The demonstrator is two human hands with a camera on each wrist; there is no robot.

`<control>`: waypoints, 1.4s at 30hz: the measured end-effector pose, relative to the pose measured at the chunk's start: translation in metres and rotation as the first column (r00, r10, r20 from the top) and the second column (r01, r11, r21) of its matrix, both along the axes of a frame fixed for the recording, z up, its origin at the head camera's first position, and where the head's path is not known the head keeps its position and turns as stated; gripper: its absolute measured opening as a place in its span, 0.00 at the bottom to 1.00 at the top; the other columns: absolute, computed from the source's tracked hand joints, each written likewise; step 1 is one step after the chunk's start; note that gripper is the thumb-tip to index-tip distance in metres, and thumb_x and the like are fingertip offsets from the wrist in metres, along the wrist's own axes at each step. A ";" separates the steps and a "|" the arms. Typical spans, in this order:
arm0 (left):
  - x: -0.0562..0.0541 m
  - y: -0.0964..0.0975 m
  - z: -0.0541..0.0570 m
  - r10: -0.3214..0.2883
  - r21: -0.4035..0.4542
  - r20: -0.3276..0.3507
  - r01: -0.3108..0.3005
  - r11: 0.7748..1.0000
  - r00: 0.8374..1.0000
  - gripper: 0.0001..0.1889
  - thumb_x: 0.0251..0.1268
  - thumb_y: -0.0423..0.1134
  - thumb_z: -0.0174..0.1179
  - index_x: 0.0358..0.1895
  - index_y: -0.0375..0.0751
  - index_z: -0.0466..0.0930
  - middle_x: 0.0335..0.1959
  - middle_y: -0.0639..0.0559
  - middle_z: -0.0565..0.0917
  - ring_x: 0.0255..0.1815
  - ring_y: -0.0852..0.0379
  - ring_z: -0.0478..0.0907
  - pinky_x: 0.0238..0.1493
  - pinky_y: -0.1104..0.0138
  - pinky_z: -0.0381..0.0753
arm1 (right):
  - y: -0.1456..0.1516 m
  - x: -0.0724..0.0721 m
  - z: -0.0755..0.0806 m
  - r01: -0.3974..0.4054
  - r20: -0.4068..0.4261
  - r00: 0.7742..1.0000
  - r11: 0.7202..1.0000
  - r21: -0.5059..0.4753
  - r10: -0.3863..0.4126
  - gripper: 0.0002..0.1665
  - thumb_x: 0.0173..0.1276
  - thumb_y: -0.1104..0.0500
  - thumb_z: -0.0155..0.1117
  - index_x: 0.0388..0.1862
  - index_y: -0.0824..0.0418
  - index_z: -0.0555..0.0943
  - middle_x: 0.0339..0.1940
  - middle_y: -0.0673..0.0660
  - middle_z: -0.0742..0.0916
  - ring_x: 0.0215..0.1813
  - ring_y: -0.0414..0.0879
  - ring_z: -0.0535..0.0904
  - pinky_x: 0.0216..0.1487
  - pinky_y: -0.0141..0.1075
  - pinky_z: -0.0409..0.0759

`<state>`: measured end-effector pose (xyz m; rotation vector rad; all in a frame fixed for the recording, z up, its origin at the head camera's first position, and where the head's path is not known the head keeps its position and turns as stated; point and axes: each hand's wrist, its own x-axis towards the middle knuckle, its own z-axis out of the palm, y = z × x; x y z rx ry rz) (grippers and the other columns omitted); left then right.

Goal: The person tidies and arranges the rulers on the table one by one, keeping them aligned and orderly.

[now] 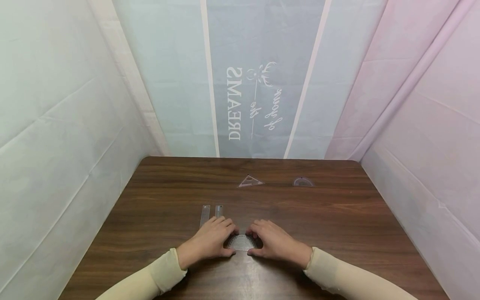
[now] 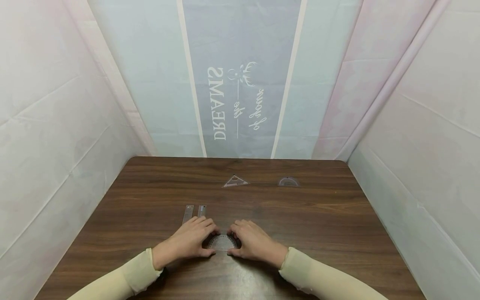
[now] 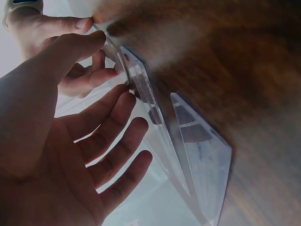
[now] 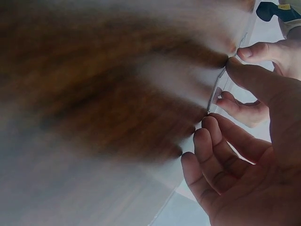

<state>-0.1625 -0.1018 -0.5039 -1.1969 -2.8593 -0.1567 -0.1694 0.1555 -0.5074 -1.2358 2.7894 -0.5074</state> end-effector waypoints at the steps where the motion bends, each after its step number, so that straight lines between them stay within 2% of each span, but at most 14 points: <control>1: 0.000 0.000 0.000 0.000 0.001 -0.002 0.000 1.000 1.000 0.26 0.59 0.61 0.77 0.54 0.51 0.85 0.49 0.59 0.84 0.51 0.57 0.79 0.52 0.61 0.80 | 0.000 0.000 0.000 -0.001 0.001 1.000 1.000 0.001 0.001 0.27 0.63 0.42 0.83 0.53 0.54 0.85 0.37 0.43 0.80 0.40 0.35 0.73 0.49 0.38 0.79; 15: -0.006 0.003 0.005 0.001 0.009 -0.005 -0.001 1.000 1.000 0.26 0.62 0.62 0.75 0.55 0.50 0.86 0.49 0.58 0.84 0.50 0.57 0.79 0.51 0.60 0.80 | 0.005 -0.001 0.001 0.000 0.047 0.999 0.999 -0.050 0.002 0.27 0.65 0.43 0.83 0.54 0.55 0.85 0.39 0.44 0.82 0.41 0.34 0.75 0.46 0.35 0.80; 22: -0.013 0.007 0.009 -0.002 0.023 -0.012 0.002 1.000 1.000 0.26 0.65 0.62 0.73 0.56 0.50 0.85 0.51 0.57 0.84 0.51 0.56 0.80 0.57 0.58 0.82 | 0.011 -0.004 0.003 0.021 0.063 0.998 0.997 -0.079 -0.016 0.27 0.67 0.43 0.81 0.57 0.56 0.85 0.44 0.47 0.86 0.47 0.38 0.81 0.53 0.39 0.84; 28: -0.019 0.013 0.011 0.022 0.029 0.024 -0.023 0.999 0.999 0.32 0.69 0.65 0.69 0.66 0.48 0.82 0.60 0.54 0.83 0.60 0.53 0.80 0.62 0.56 0.82 | 0.019 -0.008 0.007 0.050 0.047 0.998 0.997 -0.062 -0.047 0.31 0.68 0.42 0.80 0.61 0.59 0.84 0.51 0.50 0.87 0.54 0.43 0.83 0.60 0.45 0.85; 35: -0.032 0.022 0.010 0.028 0.069 0.036 -0.030 0.997 0.999 0.36 0.69 0.65 0.70 0.72 0.47 0.78 0.66 0.52 0.81 0.65 0.50 0.78 0.66 0.52 0.80 | 0.032 -0.017 0.010 0.079 0.035 0.996 0.993 -0.085 -0.076 0.34 0.69 0.43 0.80 0.64 0.63 0.83 0.54 0.53 0.87 0.57 0.46 0.83 0.60 0.48 0.84; 42: -0.049 0.034 0.011 0.015 0.124 0.081 -0.025 0.992 0.997 0.39 0.70 0.64 0.69 0.76 0.46 0.75 0.71 0.50 0.78 0.70 0.49 0.76 0.69 0.52 0.79 | 0.050 -0.028 0.011 0.137 0.032 0.990 0.987 -0.086 -0.135 0.38 0.68 0.45 0.80 0.69 0.65 0.81 0.58 0.55 0.86 0.61 0.51 0.84 0.62 0.51 0.84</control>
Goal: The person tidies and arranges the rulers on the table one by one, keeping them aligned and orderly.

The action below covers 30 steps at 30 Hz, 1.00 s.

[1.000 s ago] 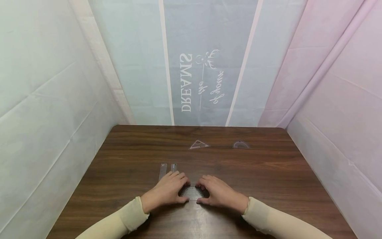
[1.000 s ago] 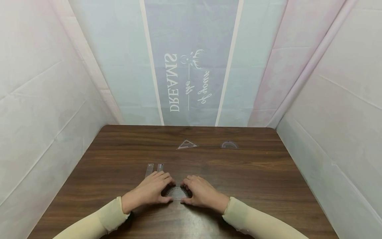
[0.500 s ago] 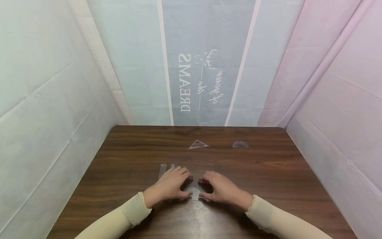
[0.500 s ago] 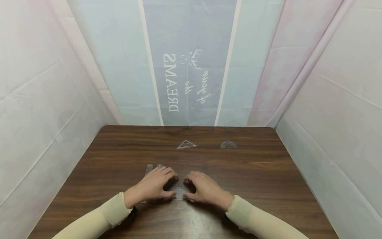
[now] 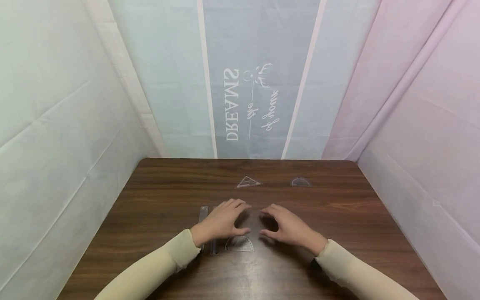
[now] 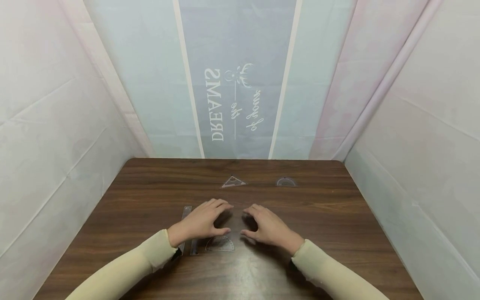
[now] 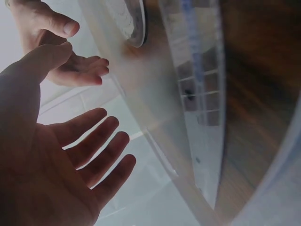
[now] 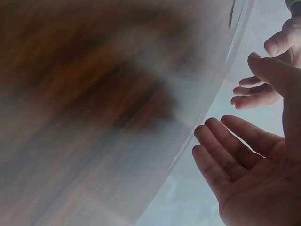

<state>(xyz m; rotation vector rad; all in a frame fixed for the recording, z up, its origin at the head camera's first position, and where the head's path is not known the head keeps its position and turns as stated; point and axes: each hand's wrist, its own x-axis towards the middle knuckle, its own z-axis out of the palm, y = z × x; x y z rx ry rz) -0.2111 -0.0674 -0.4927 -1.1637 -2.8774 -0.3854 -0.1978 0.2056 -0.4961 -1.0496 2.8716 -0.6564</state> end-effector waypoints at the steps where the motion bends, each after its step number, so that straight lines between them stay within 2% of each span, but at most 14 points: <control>1: -0.003 0.003 0.001 -0.001 0.006 0.003 0.001 1.000 1.000 0.39 0.70 0.64 0.70 0.76 0.45 0.74 0.71 0.50 0.78 0.70 0.48 0.76 0.69 0.52 0.79 | 0.003 -0.002 0.000 0.008 -0.001 1.000 1.000 -0.003 -0.008 0.39 0.69 0.45 0.80 0.69 0.65 0.81 0.59 0.56 0.86 0.61 0.52 0.84 0.62 0.52 0.84; 9: -0.025 0.023 0.006 0.013 0.024 0.093 -0.016 1.000 0.996 0.43 0.72 0.63 0.68 0.81 0.44 0.68 0.77 0.48 0.74 0.77 0.48 0.71 0.76 0.50 0.72 | 0.025 -0.016 0.002 0.101 -0.002 0.995 0.995 0.014 -0.101 0.43 0.69 0.43 0.79 0.74 0.66 0.78 0.64 0.59 0.85 0.65 0.54 0.83 0.63 0.53 0.84; 16: -0.042 0.041 0.010 0.013 0.038 0.127 -0.018 0.999 0.992 0.44 0.73 0.63 0.67 0.82 0.42 0.66 0.79 0.47 0.72 0.79 0.46 0.70 0.77 0.50 0.71 | 0.047 -0.031 0.001 0.137 0.013 0.990 0.991 0.007 -0.137 0.44 0.71 0.43 0.78 0.75 0.68 0.76 0.67 0.64 0.83 0.67 0.60 0.82 0.63 0.59 0.82; 25: -0.060 0.067 0.003 0.024 0.048 0.201 -0.034 0.998 0.979 0.47 0.73 0.65 0.66 0.85 0.44 0.62 0.82 0.47 0.68 0.82 0.46 0.66 0.79 0.53 0.70 | 0.077 -0.045 -0.002 0.174 0.044 0.984 0.985 -0.018 -0.173 0.47 0.72 0.43 0.77 0.78 0.68 0.73 0.75 0.70 0.77 0.76 0.69 0.72 0.69 0.66 0.75; 30: -0.070 0.082 0.003 0.039 0.045 0.227 -0.050 0.998 0.973 0.48 0.72 0.65 0.67 0.85 0.44 0.60 0.82 0.47 0.67 0.82 0.48 0.65 0.78 0.54 0.70 | 0.091 -0.054 -0.005 0.204 0.040 0.978 0.979 -0.022 -0.203 0.48 0.72 0.43 0.77 0.79 0.70 0.71 0.76 0.72 0.75 0.77 0.71 0.70 0.70 0.68 0.74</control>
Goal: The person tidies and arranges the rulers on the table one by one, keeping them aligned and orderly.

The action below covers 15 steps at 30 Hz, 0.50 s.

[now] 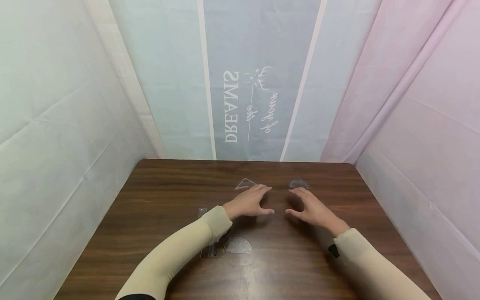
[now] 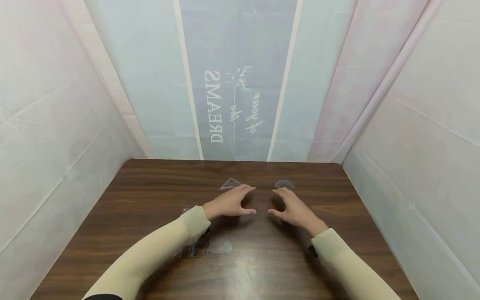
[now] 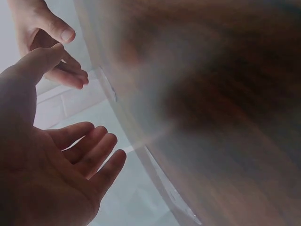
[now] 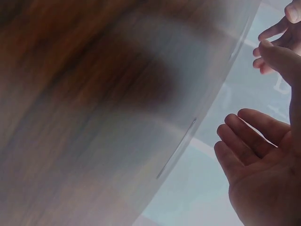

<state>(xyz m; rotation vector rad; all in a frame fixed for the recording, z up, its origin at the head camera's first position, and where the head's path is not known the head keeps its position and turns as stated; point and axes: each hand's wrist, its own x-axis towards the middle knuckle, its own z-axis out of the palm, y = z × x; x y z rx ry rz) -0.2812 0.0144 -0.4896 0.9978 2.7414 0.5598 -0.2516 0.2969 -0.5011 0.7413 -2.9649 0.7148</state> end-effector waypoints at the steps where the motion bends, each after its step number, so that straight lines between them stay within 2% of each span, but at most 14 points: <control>1: -0.002 0.003 0.001 0.000 0.002 0.003 0.000 1.000 1.000 0.48 0.72 0.65 0.67 0.85 0.44 0.60 0.82 0.47 0.67 0.82 0.48 0.66 0.78 0.54 0.71 | 0.002 -0.002 -0.001 0.009 0.000 1.000 1.000 0.002 -0.009 0.49 0.71 0.43 0.78 0.79 0.70 0.71 0.76 0.73 0.75 0.77 0.71 0.70 0.70 0.68 0.74; 6: -0.010 0.017 0.002 -0.006 -0.010 -0.003 0.006 1.000 1.000 0.49 0.72 0.66 0.66 0.86 0.43 0.59 0.83 0.46 0.66 0.82 0.47 0.66 0.77 0.54 0.71 | 0.011 -0.012 -0.002 0.036 0.002 0.999 0.999 -0.011 -0.036 0.49 0.71 0.44 0.78 0.78 0.72 0.71 0.75 0.72 0.76 0.76 0.69 0.72 0.69 0.67 0.75; 15: -0.019 0.038 -0.001 -0.014 -0.033 0.030 0.015 0.999 0.999 0.50 0.72 0.65 0.67 0.86 0.42 0.58 0.83 0.47 0.66 0.82 0.49 0.66 0.78 0.55 0.70 | 0.025 -0.029 -0.003 0.059 0.007 0.998 0.998 0.003 -0.059 0.46 0.73 0.47 0.77 0.78 0.72 0.70 0.72 0.73 0.77 0.72 0.71 0.74 0.67 0.68 0.75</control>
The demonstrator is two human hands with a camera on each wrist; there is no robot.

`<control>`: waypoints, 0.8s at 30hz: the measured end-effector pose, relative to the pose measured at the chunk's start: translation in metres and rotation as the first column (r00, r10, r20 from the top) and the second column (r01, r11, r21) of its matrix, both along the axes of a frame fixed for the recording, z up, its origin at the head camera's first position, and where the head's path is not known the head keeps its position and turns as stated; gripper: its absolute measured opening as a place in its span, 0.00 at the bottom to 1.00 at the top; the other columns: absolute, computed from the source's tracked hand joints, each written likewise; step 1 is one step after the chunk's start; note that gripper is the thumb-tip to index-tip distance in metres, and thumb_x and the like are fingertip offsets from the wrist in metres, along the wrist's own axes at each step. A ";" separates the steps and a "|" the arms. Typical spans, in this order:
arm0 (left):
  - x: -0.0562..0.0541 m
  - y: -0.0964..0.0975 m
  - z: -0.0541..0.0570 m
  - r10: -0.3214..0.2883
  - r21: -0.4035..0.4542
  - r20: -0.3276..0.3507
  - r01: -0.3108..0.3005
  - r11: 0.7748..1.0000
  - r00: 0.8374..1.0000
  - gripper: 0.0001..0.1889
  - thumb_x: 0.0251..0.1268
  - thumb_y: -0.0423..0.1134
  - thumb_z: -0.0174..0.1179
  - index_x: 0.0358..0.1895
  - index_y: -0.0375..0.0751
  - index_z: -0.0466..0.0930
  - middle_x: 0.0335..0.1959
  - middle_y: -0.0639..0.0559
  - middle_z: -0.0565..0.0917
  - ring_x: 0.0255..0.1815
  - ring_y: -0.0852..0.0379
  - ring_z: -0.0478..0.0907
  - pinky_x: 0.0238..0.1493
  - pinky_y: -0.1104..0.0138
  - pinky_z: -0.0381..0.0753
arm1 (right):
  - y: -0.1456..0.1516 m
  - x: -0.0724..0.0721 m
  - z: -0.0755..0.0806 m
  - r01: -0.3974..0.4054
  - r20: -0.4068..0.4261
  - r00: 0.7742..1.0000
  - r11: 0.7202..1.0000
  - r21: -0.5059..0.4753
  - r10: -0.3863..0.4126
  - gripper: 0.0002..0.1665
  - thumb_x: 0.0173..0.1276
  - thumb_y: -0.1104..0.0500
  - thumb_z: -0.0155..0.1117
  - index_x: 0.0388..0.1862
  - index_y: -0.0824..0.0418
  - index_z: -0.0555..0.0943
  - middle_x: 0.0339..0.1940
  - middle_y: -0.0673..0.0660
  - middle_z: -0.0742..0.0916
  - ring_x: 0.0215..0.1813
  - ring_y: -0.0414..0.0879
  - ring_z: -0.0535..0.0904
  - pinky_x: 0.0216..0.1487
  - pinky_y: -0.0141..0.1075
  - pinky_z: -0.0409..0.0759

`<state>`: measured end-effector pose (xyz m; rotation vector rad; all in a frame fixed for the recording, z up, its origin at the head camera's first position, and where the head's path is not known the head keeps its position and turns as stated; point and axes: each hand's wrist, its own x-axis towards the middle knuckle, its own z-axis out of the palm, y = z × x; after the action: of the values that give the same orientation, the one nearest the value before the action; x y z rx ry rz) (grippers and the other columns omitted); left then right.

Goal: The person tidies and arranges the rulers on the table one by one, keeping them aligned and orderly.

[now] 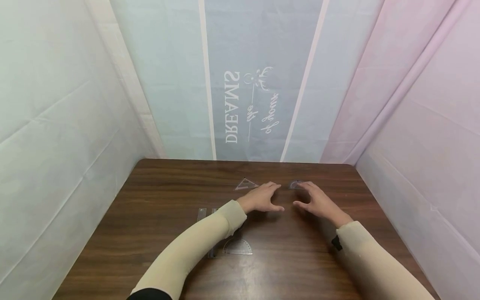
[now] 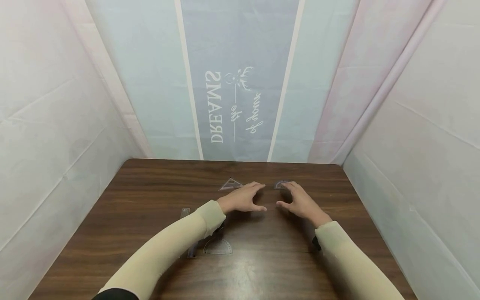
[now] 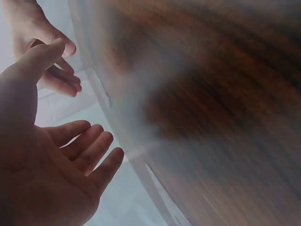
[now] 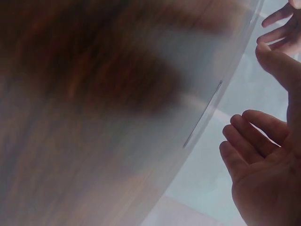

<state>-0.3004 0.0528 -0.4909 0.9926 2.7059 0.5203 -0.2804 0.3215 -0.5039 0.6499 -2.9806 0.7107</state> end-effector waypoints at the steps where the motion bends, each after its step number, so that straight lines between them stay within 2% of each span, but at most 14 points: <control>1: -0.002 0.002 -0.001 -0.001 -0.002 0.000 0.001 1.000 1.000 0.51 0.71 0.65 0.68 0.86 0.41 0.57 0.83 0.47 0.66 0.82 0.49 0.65 0.78 0.56 0.70 | 0.002 -0.002 0.000 0.002 0.004 1.000 1.000 0.003 -0.002 0.46 0.73 0.48 0.77 0.78 0.72 0.70 0.72 0.73 0.77 0.73 0.71 0.74 0.68 0.68 0.75; 8: -0.010 0.012 -0.012 0.019 -0.001 0.054 -0.019 1.000 0.998 0.53 0.70 0.65 0.69 0.87 0.41 0.55 0.84 0.47 0.64 0.84 0.50 0.61 0.80 0.59 0.67 | 0.011 -0.014 -0.004 0.032 0.044 0.998 0.999 0.009 -0.032 0.49 0.72 0.49 0.78 0.80 0.73 0.67 0.74 0.75 0.74 0.74 0.73 0.71 0.70 0.69 0.72; 13: -0.014 0.017 -0.020 0.022 0.004 0.056 -0.022 1.000 0.998 0.54 0.69 0.65 0.70 0.87 0.40 0.54 0.84 0.47 0.63 0.84 0.51 0.61 0.80 0.61 0.65 | 0.018 -0.024 -0.007 0.064 0.059 0.996 0.998 0.015 -0.065 0.49 0.72 0.49 0.78 0.79 0.75 0.67 0.73 0.76 0.74 0.74 0.74 0.70 0.71 0.69 0.71; 19: -0.021 0.023 -0.021 0.022 0.040 0.073 -0.025 0.999 0.997 0.51 0.71 0.63 0.69 0.87 0.41 0.55 0.84 0.47 0.63 0.85 0.51 0.61 0.80 0.62 0.65 | 0.027 -0.032 -0.009 0.101 0.092 0.991 0.995 0.007 -0.102 0.51 0.72 0.48 0.78 0.79 0.77 0.66 0.74 0.78 0.72 0.75 0.75 0.69 0.72 0.70 0.69; 24: -0.024 0.026 -0.024 0.042 0.026 0.076 -0.044 0.999 0.996 0.49 0.73 0.62 0.67 0.87 0.44 0.55 0.85 0.48 0.63 0.85 0.51 0.60 0.80 0.60 0.66 | 0.025 -0.042 -0.009 0.101 0.135 0.986 0.995 0.007 -0.101 0.52 0.71 0.48 0.79 0.78 0.78 0.66 0.73 0.79 0.73 0.74 0.75 0.69 0.72 0.70 0.69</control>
<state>-0.3245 0.0790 -0.5147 0.9040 2.6657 0.5930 -0.3221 0.3463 -0.5127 0.4641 -3.1091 0.7780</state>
